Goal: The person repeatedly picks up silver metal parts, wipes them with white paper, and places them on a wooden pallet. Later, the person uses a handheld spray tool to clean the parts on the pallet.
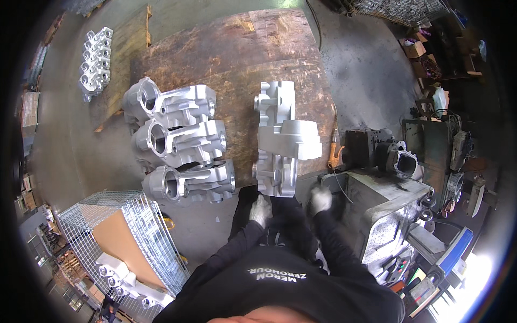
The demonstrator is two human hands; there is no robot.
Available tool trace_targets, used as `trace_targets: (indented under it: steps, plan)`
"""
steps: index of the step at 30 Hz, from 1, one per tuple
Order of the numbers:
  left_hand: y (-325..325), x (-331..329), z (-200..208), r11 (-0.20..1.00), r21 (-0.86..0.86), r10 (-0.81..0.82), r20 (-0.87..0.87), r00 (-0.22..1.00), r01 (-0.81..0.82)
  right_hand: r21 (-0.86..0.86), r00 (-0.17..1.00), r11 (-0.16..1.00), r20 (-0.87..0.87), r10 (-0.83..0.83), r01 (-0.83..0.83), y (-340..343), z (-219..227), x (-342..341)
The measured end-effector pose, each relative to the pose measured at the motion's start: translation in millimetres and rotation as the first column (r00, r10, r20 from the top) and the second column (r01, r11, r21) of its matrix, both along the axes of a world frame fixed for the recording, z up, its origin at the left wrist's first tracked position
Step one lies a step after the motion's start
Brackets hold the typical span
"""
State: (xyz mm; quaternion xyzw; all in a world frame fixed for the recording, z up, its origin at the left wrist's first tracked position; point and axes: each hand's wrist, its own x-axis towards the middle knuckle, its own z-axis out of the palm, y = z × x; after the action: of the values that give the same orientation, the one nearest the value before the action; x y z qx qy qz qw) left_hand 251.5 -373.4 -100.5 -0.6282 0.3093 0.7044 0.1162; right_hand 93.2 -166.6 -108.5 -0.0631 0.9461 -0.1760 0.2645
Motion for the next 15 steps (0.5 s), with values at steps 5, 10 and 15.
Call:
trace_targets:
  steps: [5, 10, 15]
  plan:
    - [31.9, -15.1, -73.3, 0.705, 0.377, 0.603, 0.128, 0.787, -0.601, -0.46, 0.884, 0.877, -0.341, -0.32, 0.14, -61.8, 42.3, -226.7]
    - [47.8, -40.9, -73.6, 0.792, 0.123, 0.603, -0.308, 0.736, -0.598, -0.379, 0.868, 0.799, -0.367, 0.334, -0.467, -241.3, -1.9, -357.6]
    - [46.6, -56.6, -62.1, 0.553, 0.27, 0.833, -0.191, 0.519, -0.788, 0.086, 0.43, 0.434, -0.068, 0.9, -0.897, -342.2, -75.7, -361.1]
